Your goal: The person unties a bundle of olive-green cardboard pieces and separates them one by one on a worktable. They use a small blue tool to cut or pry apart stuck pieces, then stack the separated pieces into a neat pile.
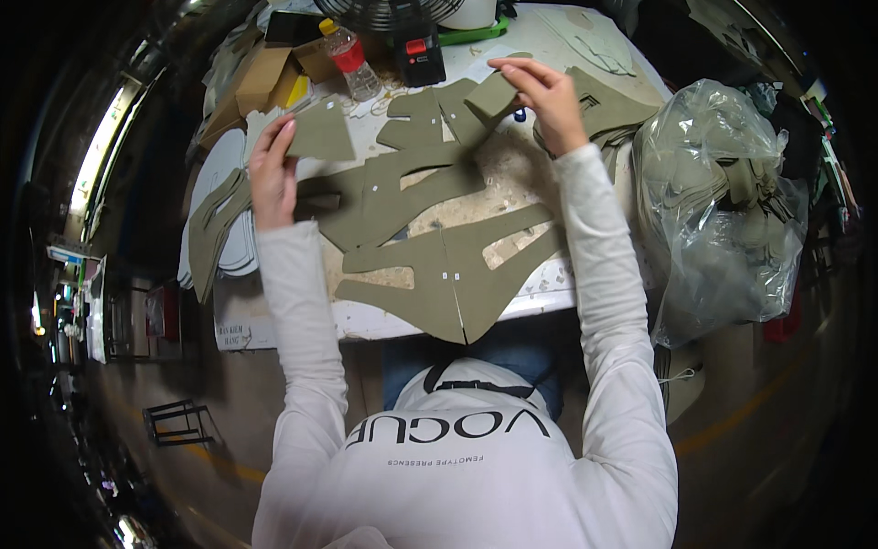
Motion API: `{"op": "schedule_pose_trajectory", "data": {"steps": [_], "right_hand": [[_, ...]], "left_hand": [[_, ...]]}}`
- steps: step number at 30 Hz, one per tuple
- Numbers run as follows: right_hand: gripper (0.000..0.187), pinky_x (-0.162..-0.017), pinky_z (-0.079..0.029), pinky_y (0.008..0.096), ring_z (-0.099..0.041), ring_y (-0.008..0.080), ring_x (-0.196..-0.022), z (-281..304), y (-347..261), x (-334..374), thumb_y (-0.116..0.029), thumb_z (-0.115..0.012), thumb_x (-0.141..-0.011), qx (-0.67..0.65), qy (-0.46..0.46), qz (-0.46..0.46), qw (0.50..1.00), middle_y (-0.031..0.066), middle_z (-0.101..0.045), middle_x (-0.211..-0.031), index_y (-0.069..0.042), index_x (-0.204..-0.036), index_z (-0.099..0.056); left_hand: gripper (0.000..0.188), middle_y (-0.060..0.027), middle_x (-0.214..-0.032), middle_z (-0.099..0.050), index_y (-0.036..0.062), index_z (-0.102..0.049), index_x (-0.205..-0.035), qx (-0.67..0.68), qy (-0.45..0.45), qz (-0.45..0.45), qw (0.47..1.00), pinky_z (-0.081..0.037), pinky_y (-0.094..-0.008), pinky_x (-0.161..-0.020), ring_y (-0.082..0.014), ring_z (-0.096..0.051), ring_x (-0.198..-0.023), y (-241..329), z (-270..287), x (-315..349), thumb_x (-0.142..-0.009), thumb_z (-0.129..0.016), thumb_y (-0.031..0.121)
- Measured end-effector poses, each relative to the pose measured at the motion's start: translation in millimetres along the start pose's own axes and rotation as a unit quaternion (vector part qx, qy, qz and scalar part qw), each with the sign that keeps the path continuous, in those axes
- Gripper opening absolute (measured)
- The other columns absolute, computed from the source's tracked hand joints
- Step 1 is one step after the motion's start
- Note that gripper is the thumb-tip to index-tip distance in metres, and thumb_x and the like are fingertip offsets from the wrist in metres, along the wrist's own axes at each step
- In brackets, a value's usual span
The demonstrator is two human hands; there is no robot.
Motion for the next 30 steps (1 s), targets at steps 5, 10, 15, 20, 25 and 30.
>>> {"op": "schedule_pose_trajectory", "data": {"steps": [5, 10, 15, 20, 25, 30], "right_hand": [[0.026, -0.082, -0.050, 0.0214, -0.063, 0.0079, -0.093, -20.5, -12.0, 64.6, -0.012, -0.061, -0.095, -0.025, -0.035, -0.144, 0.989, 0.0052, -0.068, -0.107, 0.000, -0.117, -0.067], [0.032, -0.077, -0.049, 0.0188, -0.061, 0.0036, -0.087, -32.5, -13.0, 126.2, -0.012, -0.064, -0.093, -0.012, -0.008, -0.160, 0.987, 0.0018, -0.068, -0.104, -0.003, -0.124, -0.064], [0.038, -0.066, -0.047, 0.0192, -0.057, 0.0038, -0.072, -42.2, 14.3, 211.7, -0.004, -0.067, -0.088, 0.039, 0.023, -0.283, 0.958, -0.0026, -0.059, -0.078, -0.002, -0.126, -0.062], [0.042, -0.063, -0.043, 0.0165, -0.052, 0.0030, -0.070, -41.3, 12.0, 227.4, 0.002, -0.071, -0.083, 0.191, 0.041, -0.210, 0.958, -0.0013, -0.051, -0.085, -0.003, -0.125, -0.064], [0.046, -0.060, -0.040, 0.0167, -0.047, 0.0033, -0.067, -48.0, 12.2, 233.7, 0.003, -0.072, -0.081, 0.155, 0.064, -0.229, 0.959, -0.0007, -0.045, -0.085, -0.003, -0.126, -0.063], [0.049, -0.062, -0.038, 0.0163, -0.044, 0.0024, -0.068, -53.2, 9.6, 254.1, 0.004, -0.071, -0.082, 0.137, 0.037, -0.265, 0.954, -0.0023, -0.043, -0.088, -0.002, -0.130, -0.061]], "left_hand": [[0.026, -0.0094, -0.113, -0.068, -0.0018, -0.065, -0.118, -0.043, -0.025, 0.187, 0.981, -0.053, -0.0243, -0.086, -0.0138, -0.066, -0.097, 2.5, -4.2, 83.3, -0.093, -0.064, 0.008], [0.037, -0.0117, -0.127, -0.061, -0.0035, -0.056, -0.130, -0.023, -0.006, 0.130, 0.991, -0.053, -0.0229, -0.085, -0.0110, -0.063, -0.102, -8.1, -30.2, 145.4, -0.093, -0.061, 0.003], [0.047, -0.0169, -0.127, -0.056, -0.0053, -0.046, -0.137, -0.083, -0.045, 0.234, 0.968, -0.056, -0.0252, -0.082, -0.0128, -0.066, -0.091, -46.0, -45.2, 213.7, -0.092, -0.061, -0.002], [0.039, -0.0128, -0.114, -0.059, -0.0060, -0.056, -0.124, -0.156, -0.024, 0.190, 0.969, -0.057, -0.0234, -0.073, -0.0114, -0.066, -0.080, -58.6, -55.0, 234.3, -0.087, -0.067, -0.004], [0.031, -0.0090, -0.106, -0.060, -0.0038, -0.065, -0.114, -0.248, -0.027, 0.152, 0.956, -0.051, -0.0192, -0.062, -0.0061, -0.062, -0.069, -55.7, -63.2, 230.4, -0.083, -0.070, -0.005], [0.033, -0.0074, -0.104, -0.060, -0.0022, -0.067, -0.114, -0.257, -0.055, 0.211, 0.941, -0.046, -0.0175, -0.056, -0.0025, -0.058, -0.062, -48.9, -43.6, 235.0, -0.082, -0.070, -0.006]]}}
Point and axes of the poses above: each hand's wrist, its own x-axis away from the middle knuckle, its own z-axis out of the back of the hand, y = z × x, the point moved 9 cm from there along -x, towards the middle knuckle
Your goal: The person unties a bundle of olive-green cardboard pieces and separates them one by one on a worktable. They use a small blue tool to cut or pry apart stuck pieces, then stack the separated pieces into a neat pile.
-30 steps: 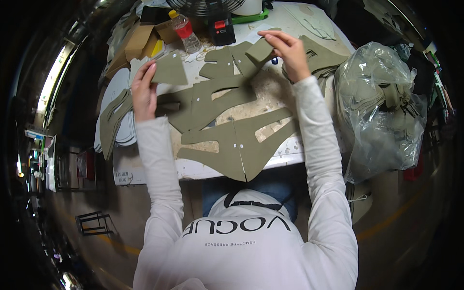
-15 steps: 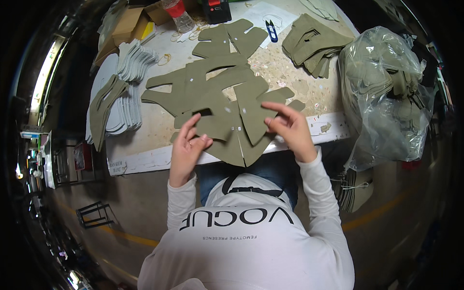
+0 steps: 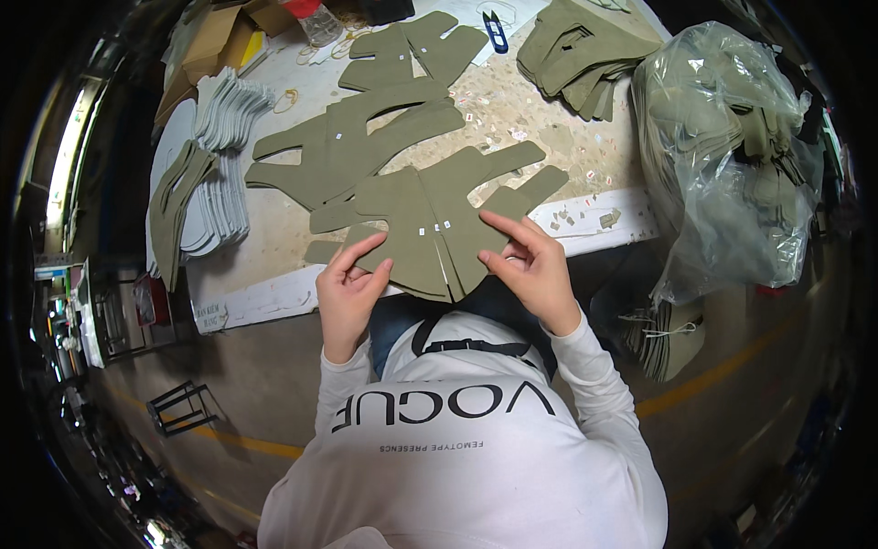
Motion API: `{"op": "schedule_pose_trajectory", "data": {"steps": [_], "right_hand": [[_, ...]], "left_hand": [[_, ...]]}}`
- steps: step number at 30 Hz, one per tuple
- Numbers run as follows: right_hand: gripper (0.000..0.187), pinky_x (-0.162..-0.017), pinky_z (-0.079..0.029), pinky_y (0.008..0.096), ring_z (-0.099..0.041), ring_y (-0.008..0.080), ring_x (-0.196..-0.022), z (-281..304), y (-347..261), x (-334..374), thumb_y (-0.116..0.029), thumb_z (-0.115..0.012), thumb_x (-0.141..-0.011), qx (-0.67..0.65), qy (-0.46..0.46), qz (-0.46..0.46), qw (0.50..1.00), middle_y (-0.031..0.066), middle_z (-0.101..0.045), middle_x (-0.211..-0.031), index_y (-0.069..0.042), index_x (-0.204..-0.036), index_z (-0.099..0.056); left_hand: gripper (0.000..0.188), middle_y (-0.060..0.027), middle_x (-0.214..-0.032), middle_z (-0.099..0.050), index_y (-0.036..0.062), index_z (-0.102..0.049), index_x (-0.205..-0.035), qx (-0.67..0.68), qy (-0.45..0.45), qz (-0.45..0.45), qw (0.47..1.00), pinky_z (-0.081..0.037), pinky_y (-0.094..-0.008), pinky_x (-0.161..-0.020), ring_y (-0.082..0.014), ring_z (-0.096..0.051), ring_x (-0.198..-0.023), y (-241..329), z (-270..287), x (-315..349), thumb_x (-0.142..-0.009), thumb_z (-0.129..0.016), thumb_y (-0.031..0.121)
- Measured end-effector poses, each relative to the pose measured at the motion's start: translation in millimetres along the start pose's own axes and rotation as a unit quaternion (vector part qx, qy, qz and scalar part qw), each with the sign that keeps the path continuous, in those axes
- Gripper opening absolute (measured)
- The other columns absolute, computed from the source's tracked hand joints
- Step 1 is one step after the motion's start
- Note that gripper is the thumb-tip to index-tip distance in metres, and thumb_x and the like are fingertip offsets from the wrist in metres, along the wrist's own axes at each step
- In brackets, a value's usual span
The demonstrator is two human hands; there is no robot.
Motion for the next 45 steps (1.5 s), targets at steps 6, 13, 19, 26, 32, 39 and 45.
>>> {"op": "schedule_pose_trajectory", "data": {"steps": [6, 13, 19, 26, 32, 39, 45], "right_hand": [[0.049, -0.060, -0.042, 0.0166, -0.048, 0.0032, -0.068, -3.7, -3.1, 7.3, 0.004, -0.072, -0.081, 0.041, 0.005, 0.032, 0.999, -0.0005, -0.045, -0.085, -0.002, -0.128, -0.062], [0.046, -0.061, -0.049, 0.0195, -0.060, 0.0064, -0.067, -12.2, -18.2, 16.6, 0.004, -0.071, -0.082, 0.165, 0.030, 0.090, 0.982, 0.0013, -0.051, -0.087, -0.003, -0.127, -0.063], [0.045, -0.060, -0.049, 0.0207, -0.058, 0.0068, -0.063, -10.7, -1.9, 11.2, 0.003, -0.070, -0.082, 0.071, 0.000, 0.038, 0.997, 0.0029, -0.050, -0.084, -0.004, -0.126, -0.065], [0.038, -0.056, -0.047, 0.0253, -0.059, 0.0129, -0.058, -3.4, -12.3, 9.3, -0.003, -0.070, -0.082, 0.166, -0.007, 0.060, 0.984, 0.0077, -0.054, -0.072, -0.005, -0.120, -0.067], [0.037, -0.056, -0.048, 0.0323, -0.056, 0.0215, -0.060, 7.5, -48.8, 27.5, -0.012, -0.074, -0.079, 0.367, 0.033, 0.179, 0.912, 0.0077, -0.054, -0.073, -0.008, -0.116, -0.069], [0.046, -0.058, -0.049, 0.0319, -0.057, 0.0210, -0.070, -28.6, -46.3, 35.1, -0.002, -0.072, -0.072, 0.386, 0.015, 0.299, 0.873, 0.0066, -0.053, -0.084, -0.011, -0.116, -0.069], [0.046, -0.057, -0.049, 0.0322, -0.057, 0.0208, -0.063, -24.1, -50.6, 48.6, 0.003, -0.069, -0.070, 0.313, 0.079, 0.274, 0.906, 0.0079, -0.055, -0.080, -0.009, -0.115, -0.071]], "left_hand": [[0.035, -0.0076, -0.103, -0.059, -0.0013, -0.067, -0.116, -0.038, -0.006, 0.000, 0.999, -0.045, -0.0173, -0.056, -0.0020, -0.058, -0.060, 3.9, -1.6, 10.3, -0.081, -0.072, -0.004], [0.036, -0.0112, -0.104, -0.059, -0.0011, -0.067, -0.116, -0.073, 0.007, -0.015, 0.997, -0.047, -0.0184, -0.057, -0.0052, -0.061, -0.060, 6.0, -2.2, 18.4, -0.080, -0.073, -0.002], [0.031, -0.0096, -0.085, -0.065, 0.0026, -0.070, -0.113, -0.148, 0.015, -0.090, 0.985, -0.049, -0.0219, -0.053, -0.0084, -0.065, -0.058, 19.4, -2.6, 17.0, -0.082, -0.072, 0.001], [0.023, -0.0058, -0.066, -0.063, 0.0056, -0.072, -0.112, -0.126, -0.064, 0.109, 0.984, -0.045, -0.0200, -0.048, -0.0065, -0.057, -0.047, -3.1, 10.3, 15.9, -0.089, -0.068, 0.007], [0.020, -0.0018, -0.066, -0.062, 0.0020, -0.072, -0.111, -0.066, 0.015, 0.047, 0.997, -0.044, -0.0175, -0.050, -0.0036, -0.057, -0.055, 9.4, 42.8, 17.0, -0.092, -0.065, 0.008], [0.026, -0.0049, -0.070, -0.065, 0.0012, -0.065, -0.120, -0.001, -0.022, 0.042, 0.999, -0.049, -0.0195, -0.057, -0.0072, -0.061, -0.061, 11.3, 19.7, 4.7, -0.100, -0.056, 0.013], [0.037, -0.0185, -0.107, -0.067, 0.0019, -0.052, -0.134, 0.066, -0.114, 0.035, 0.991, -0.056, -0.0287, -0.070, -0.0189, -0.070, -0.079, 22.3, -55.4, -15.1, -0.104, -0.046, 0.022]]}}
Point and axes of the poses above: each hand's wrist, its own x-axis away from the middle knuckle, its own z-axis out of the back of the hand, y = z × x, the point moved 9 cm from there along -x, towards the middle knuckle
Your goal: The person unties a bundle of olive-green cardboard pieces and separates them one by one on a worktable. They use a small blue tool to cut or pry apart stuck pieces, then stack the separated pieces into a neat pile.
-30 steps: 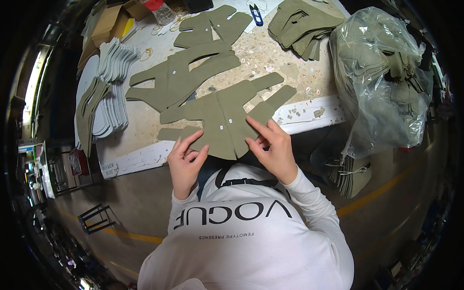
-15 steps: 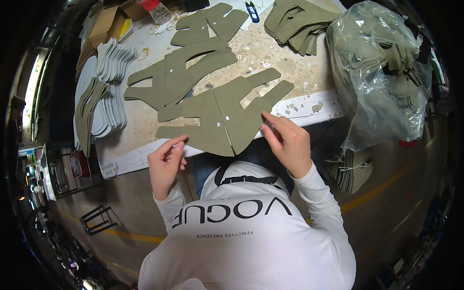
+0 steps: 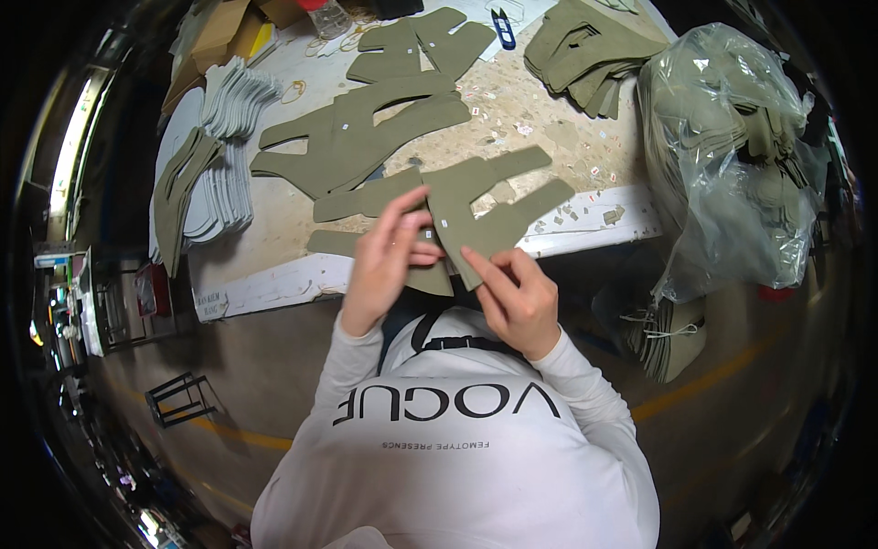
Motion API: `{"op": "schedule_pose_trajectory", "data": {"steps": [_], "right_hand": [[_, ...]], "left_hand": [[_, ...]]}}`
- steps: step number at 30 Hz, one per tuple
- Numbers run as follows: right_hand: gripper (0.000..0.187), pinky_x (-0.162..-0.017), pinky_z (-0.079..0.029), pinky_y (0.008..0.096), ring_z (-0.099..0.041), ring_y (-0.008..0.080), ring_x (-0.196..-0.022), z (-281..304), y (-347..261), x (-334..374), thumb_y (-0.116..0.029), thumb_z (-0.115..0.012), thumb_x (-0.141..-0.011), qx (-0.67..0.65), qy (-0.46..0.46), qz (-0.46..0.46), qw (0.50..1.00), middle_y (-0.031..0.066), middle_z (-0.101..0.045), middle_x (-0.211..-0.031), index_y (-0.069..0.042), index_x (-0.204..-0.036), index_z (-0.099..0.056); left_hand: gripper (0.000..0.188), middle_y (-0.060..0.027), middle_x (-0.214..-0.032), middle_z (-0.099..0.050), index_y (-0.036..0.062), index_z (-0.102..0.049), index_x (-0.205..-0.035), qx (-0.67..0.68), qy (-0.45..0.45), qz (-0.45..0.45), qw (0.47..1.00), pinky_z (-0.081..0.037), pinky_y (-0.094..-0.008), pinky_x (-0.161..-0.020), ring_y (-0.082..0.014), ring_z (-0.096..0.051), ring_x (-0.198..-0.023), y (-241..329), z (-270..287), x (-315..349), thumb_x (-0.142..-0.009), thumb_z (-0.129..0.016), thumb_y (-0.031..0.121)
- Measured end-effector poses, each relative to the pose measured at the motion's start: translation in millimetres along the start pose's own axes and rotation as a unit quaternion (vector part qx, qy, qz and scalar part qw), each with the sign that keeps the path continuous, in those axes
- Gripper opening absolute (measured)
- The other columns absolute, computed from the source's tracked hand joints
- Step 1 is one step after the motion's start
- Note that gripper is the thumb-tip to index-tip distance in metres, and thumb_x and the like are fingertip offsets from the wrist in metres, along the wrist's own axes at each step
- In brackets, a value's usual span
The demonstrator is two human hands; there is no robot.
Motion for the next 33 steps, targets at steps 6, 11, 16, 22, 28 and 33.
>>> {"op": "schedule_pose_trajectory", "data": {"steps": [6, 11, 16, 22, 28, 33], "right_hand": [[0.034, -0.056, -0.048, 0.0279, -0.057, 0.0170, -0.064, 3.2, -3.2, 0.9, -0.005, -0.075, -0.077, -0.079, -0.030, -0.013, 0.996, 0.0075, -0.057, -0.083, -0.005, -0.111, -0.072], [0.026, -0.060, -0.049, 0.0225, -0.058, 0.0107, -0.067, 2.5, 34.6, -6.7, 0.002, -0.061, -0.089, -0.215, 0.005, -0.194, 0.957, 0.0066, -0.059, -0.087, -0.001, -0.113, -0.070], [0.046, -0.090, -0.052, 0.0280, -0.056, 0.0196, -0.117, -31.2, 36.3, -30.0, 0.001, -0.053, -0.094, -0.407, -0.062, -0.203, 0.888, 0.0118, -0.050, -0.129, -0.001, -0.140, -0.048], [0.066, -0.100, -0.045, 0.0313, -0.048, 0.0250, -0.128, -66.6, 27.4, -51.3, 0.002, -0.062, -0.087, -0.429, -0.077, -0.185, 0.881, 0.0136, -0.046, -0.140, -0.006, -0.148, -0.038], [0.066, -0.065, -0.046, 0.0238, -0.050, 0.0101, -0.073, -73.2, 10.2, -47.2, 0.000, -0.068, -0.081, -0.262, -0.172, -0.118, 0.942, 0.0078, -0.057, -0.110, -0.012, -0.142, -0.048], [0.046, -0.095, -0.041, 0.0239, -0.054, 0.0137, -0.110, -39.3, 51.8, -44.8, 0.006, -0.056, -0.089, -0.322, -0.239, -0.193, 0.896, 0.0076, -0.057, -0.124, 0.001, -0.134, -0.055]], "left_hand": [[0.045, -0.0074, -0.123, -0.056, 0.0084, -0.063, -0.129, -0.175, -0.023, -0.133, 0.975, -0.048, -0.0176, -0.064, -0.0051, -0.052, -0.081, 29.8, -6.5, -2.4, -0.085, -0.065, -0.002], [0.044, -0.0016, -0.110, -0.056, 0.0030, -0.060, -0.129, -0.153, 0.020, -0.075, 0.985, -0.039, -0.0152, -0.061, -0.0010, -0.044, -0.077, 28.2, 91.0, 16.1, -0.088, -0.051, -0.007], [0.040, -0.0035, -0.114, -0.061, -0.0027, -0.058, -0.128, -0.130, 0.094, 0.039, 0.986, -0.048, -0.0162, -0.072, -0.0025, -0.054, -0.085, -10.0, 158.3, 35.4, -0.090, -0.049, -0.009], [0.039, -0.0064, -0.122, -0.059, -0.0031, -0.057, -0.128, -0.067, 0.099, -0.056, 0.991, -0.047, -0.0222, -0.088, -0.0092, -0.058, -0.103, -14.4, 152.6, 41.9, -0.090, -0.052, -0.008], [0.041, -0.0078, -0.126, -0.058, -0.0033, -0.057, -0.129, -0.134, 0.111, -0.078, 0.982, -0.042, -0.0238, -0.097, -0.0111, -0.055, -0.112, -6.1, 149.9, 38.9, -0.088, -0.055, -0.008], [0.047, -0.0054, -0.126, -0.056, 0.0029, -0.059, -0.131, -0.104, 0.065, -0.033, 0.992, -0.046, -0.0176, -0.076, -0.0056, -0.051, -0.087, -8.3, 112.7, 39.2, -0.085, -0.059, -0.008]]}}
Point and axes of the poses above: each hand's wrist, its own x-axis away from the middle knuckle, its own z-axis out of the back of the hand, y = z × x, the point moved 9 cm from there along -x, towards the middle knuckle
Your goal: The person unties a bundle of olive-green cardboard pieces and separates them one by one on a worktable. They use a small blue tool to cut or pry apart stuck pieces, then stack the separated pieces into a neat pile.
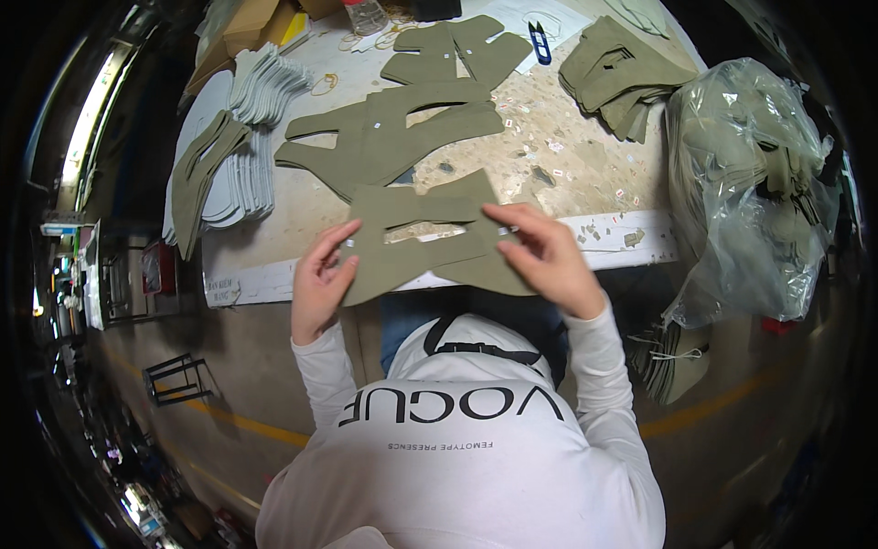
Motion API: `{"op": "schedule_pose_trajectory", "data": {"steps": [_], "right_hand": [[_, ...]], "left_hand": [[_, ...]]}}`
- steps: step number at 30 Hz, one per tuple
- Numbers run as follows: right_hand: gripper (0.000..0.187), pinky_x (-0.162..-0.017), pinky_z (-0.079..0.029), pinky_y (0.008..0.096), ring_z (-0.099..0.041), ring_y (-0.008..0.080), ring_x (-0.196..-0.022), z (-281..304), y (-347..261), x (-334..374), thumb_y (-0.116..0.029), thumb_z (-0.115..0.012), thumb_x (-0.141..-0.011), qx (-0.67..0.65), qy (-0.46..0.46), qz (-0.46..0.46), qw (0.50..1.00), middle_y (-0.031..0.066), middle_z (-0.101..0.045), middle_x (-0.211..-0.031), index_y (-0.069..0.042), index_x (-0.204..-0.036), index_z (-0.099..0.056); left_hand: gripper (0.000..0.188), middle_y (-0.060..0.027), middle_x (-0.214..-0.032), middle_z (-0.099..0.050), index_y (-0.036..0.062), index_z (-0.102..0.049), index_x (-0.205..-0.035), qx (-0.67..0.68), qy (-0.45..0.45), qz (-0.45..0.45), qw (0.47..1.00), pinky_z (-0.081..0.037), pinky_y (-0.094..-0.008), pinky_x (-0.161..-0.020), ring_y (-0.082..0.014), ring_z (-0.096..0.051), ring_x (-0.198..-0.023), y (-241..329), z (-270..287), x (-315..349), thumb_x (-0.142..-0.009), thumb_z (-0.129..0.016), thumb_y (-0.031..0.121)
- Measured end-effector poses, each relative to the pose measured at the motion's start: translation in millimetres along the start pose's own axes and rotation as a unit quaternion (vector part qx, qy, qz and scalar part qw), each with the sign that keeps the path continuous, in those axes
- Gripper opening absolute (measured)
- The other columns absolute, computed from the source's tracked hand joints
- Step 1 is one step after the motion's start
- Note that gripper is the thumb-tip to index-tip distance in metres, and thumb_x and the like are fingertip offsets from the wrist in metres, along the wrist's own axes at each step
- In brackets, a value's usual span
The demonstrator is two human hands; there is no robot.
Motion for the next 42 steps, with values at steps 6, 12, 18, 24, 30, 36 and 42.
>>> {"op": "schedule_pose_trajectory", "data": {"steps": [6, 12, 18, 24, 30, 36, 42], "right_hand": [[0.043, -0.091, -0.041, 0.0246, -0.055, 0.0123, -0.104, 55.4, 12.9, 29.1, 0.004, -0.057, -0.088, -0.013, 0.051, -0.043, 0.998, 0.0060, -0.058, -0.119, 0.000, -0.131, -0.058], [0.035, -0.077, -0.040, 0.0206, -0.049, 0.0071, -0.085, 69.5, 9.6, 37.3, 0.001, -0.060, -0.089, 0.028, 0.099, -0.011, 0.995, 0.0016, -0.058, -0.100, -0.002, -0.123, -0.065], [0.040, -0.098, -0.040, 0.0251, -0.053, 0.0133, -0.114, 73.0, -19.5, 35.7, -0.002, -0.058, -0.090, -0.014, 0.088, 0.014, 0.996, 0.0077, -0.059, -0.129, -0.002, -0.130, -0.060], [0.047, -0.102, -0.041, 0.0318, -0.055, 0.0228, -0.118, 99.9, -94.6, 62.3, -0.009, -0.057, -0.087, -0.068, 0.097, 0.116, 0.986, 0.0189, -0.053, -0.132, 0.013, -0.129, -0.054], [0.047, -0.104, -0.039, 0.0341, -0.055, 0.0272, -0.119, 60.6, -123.0, 46.2, -0.006, -0.058, -0.083, -0.088, 0.023, 0.154, 0.984, 0.0248, -0.055, -0.130, 0.014, -0.126, -0.056], [0.044, -0.104, -0.040, 0.0328, -0.055, 0.0242, -0.119, 46.2, -108.0, 34.8, -0.002, -0.058, -0.085, -0.095, 0.045, 0.155, 0.982, 0.0206, -0.055, -0.131, 0.009, -0.128, -0.058], [0.040, -0.102, -0.040, 0.0293, -0.054, 0.0169, -0.118, 51.0, -11.3, 9.1, 0.001, -0.056, -0.090, -0.011, 0.054, -0.018, 0.998, 0.0105, -0.057, -0.131, 0.001, -0.131, -0.059]], "left_hand": [[0.051, -0.0059, -0.126, -0.055, 0.0053, -0.059, -0.133, -0.022, -0.057, -0.026, 0.998, -0.048, -0.0161, -0.064, -0.0050, -0.045, -0.076, 13.5, -55.2, -6.6, -0.083, -0.060, -0.008], [0.049, -0.0098, -0.130, -0.055, 0.0038, -0.057, -0.133, 0.011, -0.053, -0.030, 0.998, -0.056, -0.0200, -0.073, -0.0077, -0.059, -0.091, 16.0, -63.0, -11.6, -0.085, -0.060, -0.008], [0.049, -0.0112, -0.130, -0.055, 0.0028, -0.057, -0.133, 0.003, -0.052, -0.025, 0.998, -0.056, -0.0208, -0.073, -0.0091, -0.062, -0.094, 18.7, -61.0, -10.4, -0.086, -0.058, -0.009], [0.041, -0.0113, -0.120, -0.062, 0.0010, -0.059, -0.130, -0.020, -0.005, -0.016, 1.000, -0.057, -0.0229, -0.070, -0.0117, -0.066, -0.090, 11.7, -45.4, -6.9, -0.089, -0.055, -0.006], [0.035, -0.0139, -0.109, -0.068, -0.0030, -0.058, -0.127, 0.069, 0.038, 0.019, 0.997, -0.059, -0.0268, -0.073, -0.0131, -0.067, -0.085, -6.4, -35.6, -5.0, -0.093, -0.049, -0.006], [0.034, -0.0139, -0.109, -0.067, -0.0036, -0.058, -0.127, 0.070, 0.044, 0.020, 0.996, -0.060, -0.0275, -0.074, -0.0132, -0.067, -0.086, -9.0, -34.4, -4.2, -0.094, -0.049, -0.005], [0.033, -0.0143, -0.109, -0.067, -0.0038, -0.059, -0.126, 0.072, 0.040, 0.023, 0.996, -0.060, -0.0280, -0.075, -0.0135, -0.067, -0.086, -10.6, -34.4, -3.1, -0.095, -0.049, -0.005]]}}
Point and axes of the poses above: each hand's wrist, its own x-axis away from the middle knuckle, its own z-axis out of the back of the hand, y = z × x, the point moved 9 cm from there along -x, towards the middle knuckle
